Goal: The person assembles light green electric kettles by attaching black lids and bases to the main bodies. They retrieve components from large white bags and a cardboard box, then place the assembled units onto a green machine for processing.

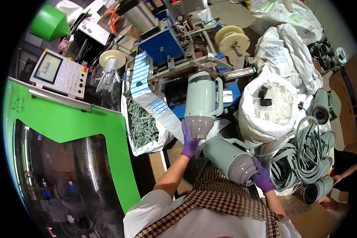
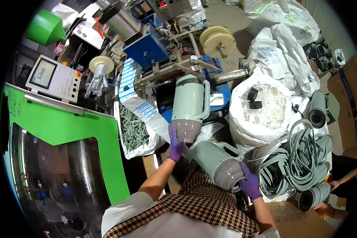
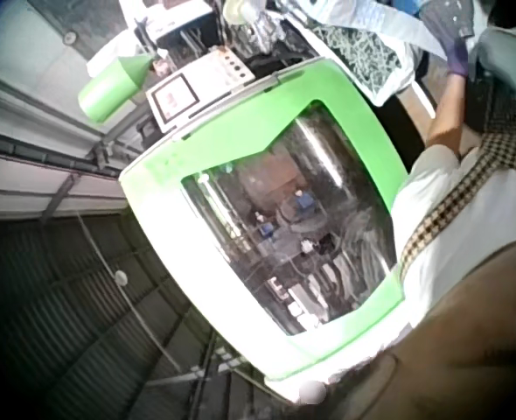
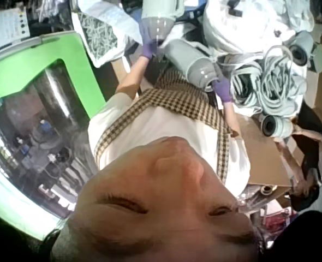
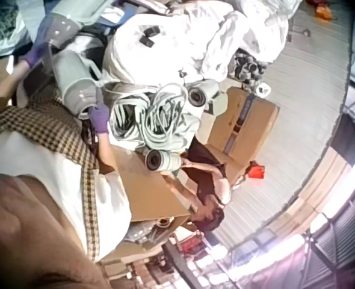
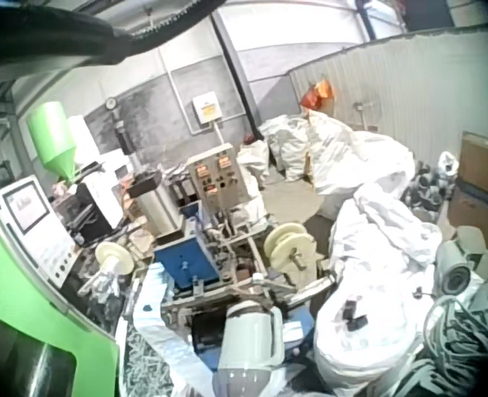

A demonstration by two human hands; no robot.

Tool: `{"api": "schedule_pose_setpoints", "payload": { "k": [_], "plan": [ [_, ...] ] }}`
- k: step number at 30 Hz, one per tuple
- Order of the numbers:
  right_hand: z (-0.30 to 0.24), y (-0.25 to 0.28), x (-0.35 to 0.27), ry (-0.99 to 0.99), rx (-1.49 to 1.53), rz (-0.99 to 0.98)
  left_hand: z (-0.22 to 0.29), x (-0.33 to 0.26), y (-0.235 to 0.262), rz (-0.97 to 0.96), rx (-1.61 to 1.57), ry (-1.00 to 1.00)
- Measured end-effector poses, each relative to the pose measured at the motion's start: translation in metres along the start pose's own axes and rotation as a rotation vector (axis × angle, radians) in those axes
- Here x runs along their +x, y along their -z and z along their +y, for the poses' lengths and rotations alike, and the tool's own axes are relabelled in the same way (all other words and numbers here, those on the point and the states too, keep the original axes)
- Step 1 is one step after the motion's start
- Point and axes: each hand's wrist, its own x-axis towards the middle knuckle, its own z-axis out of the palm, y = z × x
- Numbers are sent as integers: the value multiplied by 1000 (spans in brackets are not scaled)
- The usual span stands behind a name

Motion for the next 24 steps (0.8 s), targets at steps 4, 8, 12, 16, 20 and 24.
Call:
{"api": "schedule_pose_setpoints", "payload": {
  "k": [4, 8, 12, 16, 20, 24],
  "plan": [
    [-38, 15, -3, -44, 129, -27, -2, 59, -45, -51, 126, -50],
    [-75, 38, 2, -72, 35, -192, -8, 145, -80, -6, 433, -234],
    [-95, 61, 12, 29, 21, -147, 0, 191, -93, -335, 593, 87],
    [-113, 108, 17, 2, 40, -165, 36, 178, -50, -311, 885, -233],
    [-145, 190, 31, -2, -17, -166, 108, 116, 5, -848, -567, 512],
    [-172, 257, 57, 12, 215, 79, 192, 42, 50, -1146, -851, 278]
  ]
}}
